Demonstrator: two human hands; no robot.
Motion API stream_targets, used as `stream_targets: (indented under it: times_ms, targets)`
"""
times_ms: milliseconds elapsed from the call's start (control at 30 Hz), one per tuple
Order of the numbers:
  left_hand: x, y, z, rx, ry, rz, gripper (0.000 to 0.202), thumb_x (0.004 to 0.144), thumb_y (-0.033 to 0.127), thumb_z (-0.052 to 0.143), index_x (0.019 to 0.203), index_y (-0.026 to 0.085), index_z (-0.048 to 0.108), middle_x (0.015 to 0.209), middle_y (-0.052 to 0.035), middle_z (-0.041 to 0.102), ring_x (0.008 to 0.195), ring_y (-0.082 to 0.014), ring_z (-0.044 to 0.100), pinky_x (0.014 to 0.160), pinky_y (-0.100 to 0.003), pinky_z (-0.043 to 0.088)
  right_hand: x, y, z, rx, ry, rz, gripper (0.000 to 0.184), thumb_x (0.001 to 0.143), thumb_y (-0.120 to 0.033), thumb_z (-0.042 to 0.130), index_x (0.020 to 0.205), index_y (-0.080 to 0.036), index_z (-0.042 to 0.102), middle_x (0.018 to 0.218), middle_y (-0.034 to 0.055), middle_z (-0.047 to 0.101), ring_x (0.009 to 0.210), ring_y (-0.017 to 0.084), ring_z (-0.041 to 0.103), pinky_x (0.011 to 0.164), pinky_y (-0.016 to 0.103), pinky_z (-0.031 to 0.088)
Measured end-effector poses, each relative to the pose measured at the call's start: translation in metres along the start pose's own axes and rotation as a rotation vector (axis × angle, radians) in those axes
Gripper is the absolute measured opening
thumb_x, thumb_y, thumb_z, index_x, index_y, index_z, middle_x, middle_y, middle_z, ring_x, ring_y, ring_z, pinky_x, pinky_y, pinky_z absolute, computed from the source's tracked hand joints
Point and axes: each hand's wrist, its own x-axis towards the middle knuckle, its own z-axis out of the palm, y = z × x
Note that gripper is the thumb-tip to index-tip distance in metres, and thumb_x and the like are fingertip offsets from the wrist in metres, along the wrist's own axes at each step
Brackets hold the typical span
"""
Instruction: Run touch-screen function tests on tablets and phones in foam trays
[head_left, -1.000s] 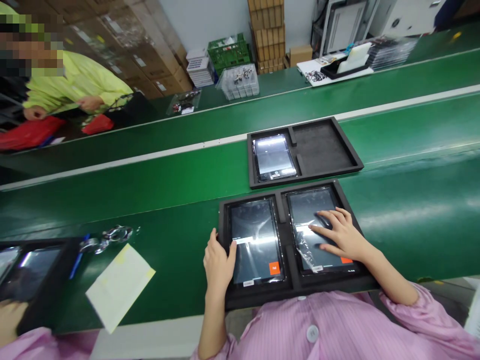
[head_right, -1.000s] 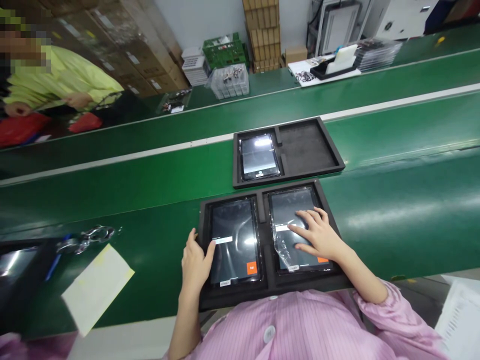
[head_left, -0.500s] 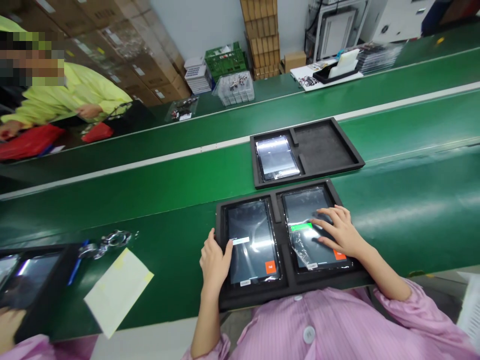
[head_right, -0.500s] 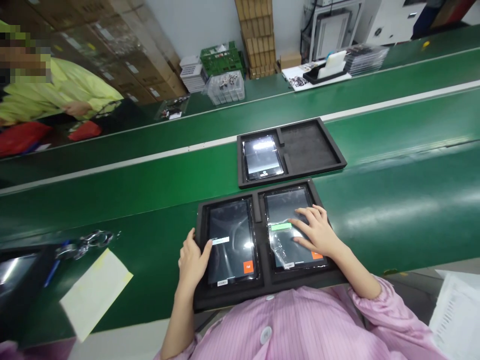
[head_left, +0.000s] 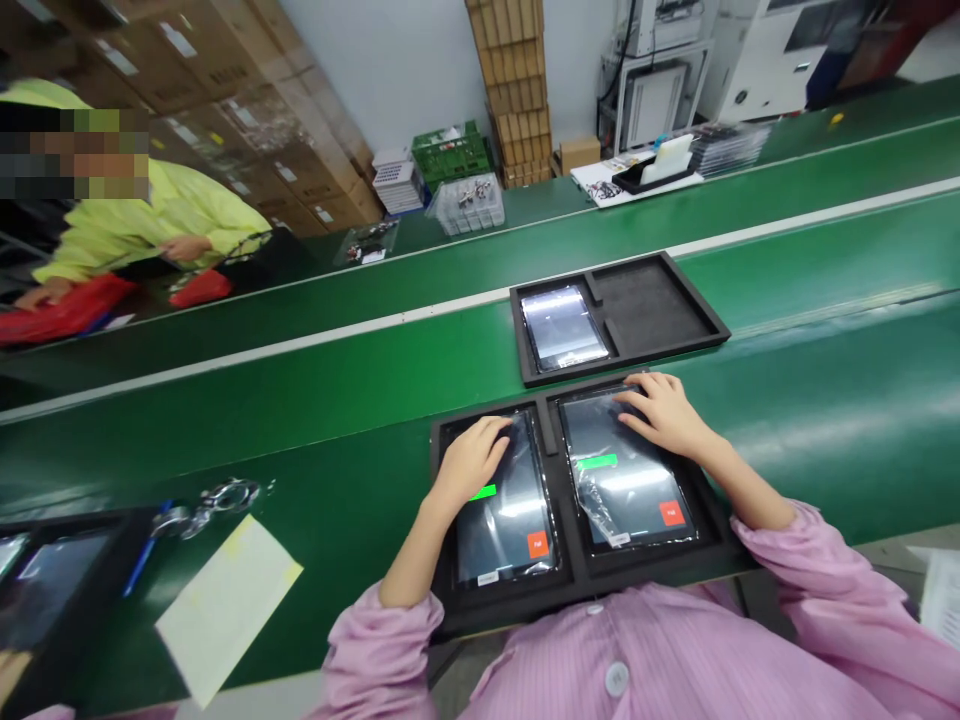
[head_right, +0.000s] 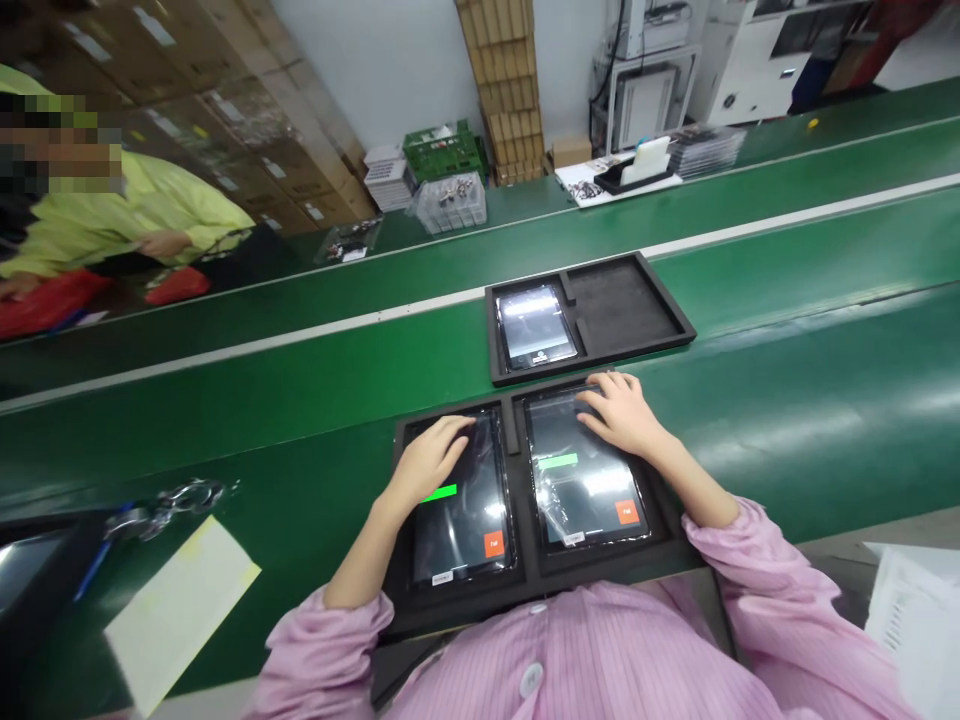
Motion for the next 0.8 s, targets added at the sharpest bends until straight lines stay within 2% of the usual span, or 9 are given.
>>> stream_targets:
  times_ms: [133,233,333,400,500,533,600,700,800]
  targets:
    - [0.02,-0.001,0.021,0.128,0.064,0.147,0.024,0.098,0.03,0.04,0.1,0.017,0.061,0.114,-0.0119,0.069,0.114,-0.0259,0.064,0.11,-0.05,0.044,0.014,-0.006,0.021,-0.142,0.092,0.081,0.026,0.099,-0.035,0.056,0.114,-0.021,0.072,0.136,0.0171,0.049,0.12,0.034,0.042,0.103,0.051,0.03]
    - [0.014,-0.009,0.024,0.107,0.086,0.238,0.025,0.099,0.03,0.039,0.086,0.02,0.058,0.096,-0.0088,0.07,0.097,-0.0227,0.068,0.1,-0.045,0.052,0.011,-0.006,0.028,-0.123,0.091,0.068,0.026,0.099,-0.036,0.057,0.116,-0.023,0.073,0.137,0.0153,0.049,0.12,0.034,0.042,0.103,0.051,0.03]
    - [0.007,-0.013,0.021,0.097,0.086,0.262,0.031,0.099,0.033,0.035,0.079,0.021,0.055,0.08,-0.0065,0.067,0.082,-0.0209,0.068,0.09,-0.041,0.056,0.007,-0.003,0.028,-0.023,0.083,0.048,0.024,0.101,-0.032,0.055,0.099,-0.025,0.077,0.133,0.0113,0.052,0.118,0.031,0.043,0.102,0.049,0.031]
    - [0.007,-0.011,0.019,0.092,0.082,0.252,0.032,0.099,0.035,0.034,0.079,0.021,0.054,0.087,-0.009,0.068,0.09,-0.0228,0.068,0.097,-0.045,0.053,0.006,-0.002,0.028,-0.004,0.096,0.086,0.025,0.101,-0.032,0.054,0.1,-0.026,0.078,0.133,0.0116,0.051,0.118,0.032,0.043,0.102,0.051,0.032]
    - [0.01,-0.006,0.016,0.064,0.008,0.218,0.028,0.096,0.042,0.042,0.082,0.021,0.052,0.125,-0.0164,0.064,0.126,-0.0306,0.055,0.112,-0.054,0.041,0.007,-0.002,0.029,-0.035,0.119,0.193,0.026,0.1,-0.034,0.054,0.115,-0.026,0.075,0.135,0.0159,0.048,0.12,0.034,0.041,0.1,0.056,0.033]
    - [0.011,-0.005,0.016,0.045,-0.03,0.211,0.027,0.095,0.044,0.044,0.082,0.021,0.051,0.134,-0.0168,0.059,0.134,-0.0318,0.049,0.114,-0.055,0.038,0.007,-0.002,0.029,-0.03,0.121,0.204,0.027,0.1,-0.034,0.054,0.114,-0.025,0.075,0.135,0.0162,0.048,0.12,0.035,0.041,0.1,0.056,0.032]
    - [0.012,-0.004,0.016,-0.006,-0.089,0.226,0.027,0.095,0.044,0.045,0.082,0.022,0.051,0.136,-0.0152,0.058,0.136,-0.0304,0.047,0.116,-0.053,0.037,0.007,0.0,0.029,0.02,0.119,0.172,0.028,0.101,-0.034,0.051,0.101,-0.025,0.078,0.131,0.014,0.051,0.119,0.033,0.042,0.102,0.055,0.031]
    - [0.009,-0.007,0.017,-0.056,-0.09,0.275,0.03,0.096,0.045,0.044,0.077,0.023,0.05,0.114,-0.0113,0.069,0.122,-0.027,0.059,0.11,-0.047,0.044,0.005,0.003,0.029,0.15,0.132,0.138,0.041,0.103,-0.032,0.043,0.081,-0.024,0.078,0.121,0.0095,0.057,0.113,0.029,0.048,0.103,0.051,0.03]
    - [0.005,-0.013,0.016,-0.025,-0.032,0.245,0.039,0.098,0.049,0.035,0.075,0.023,0.052,0.083,-0.0075,0.067,0.09,-0.0239,0.066,0.092,-0.041,0.051,0.004,0.006,0.029,0.246,0.206,0.261,0.048,0.102,-0.03,0.037,0.076,-0.024,0.077,0.114,0.0088,0.06,0.108,0.027,0.051,0.099,0.048,0.034]
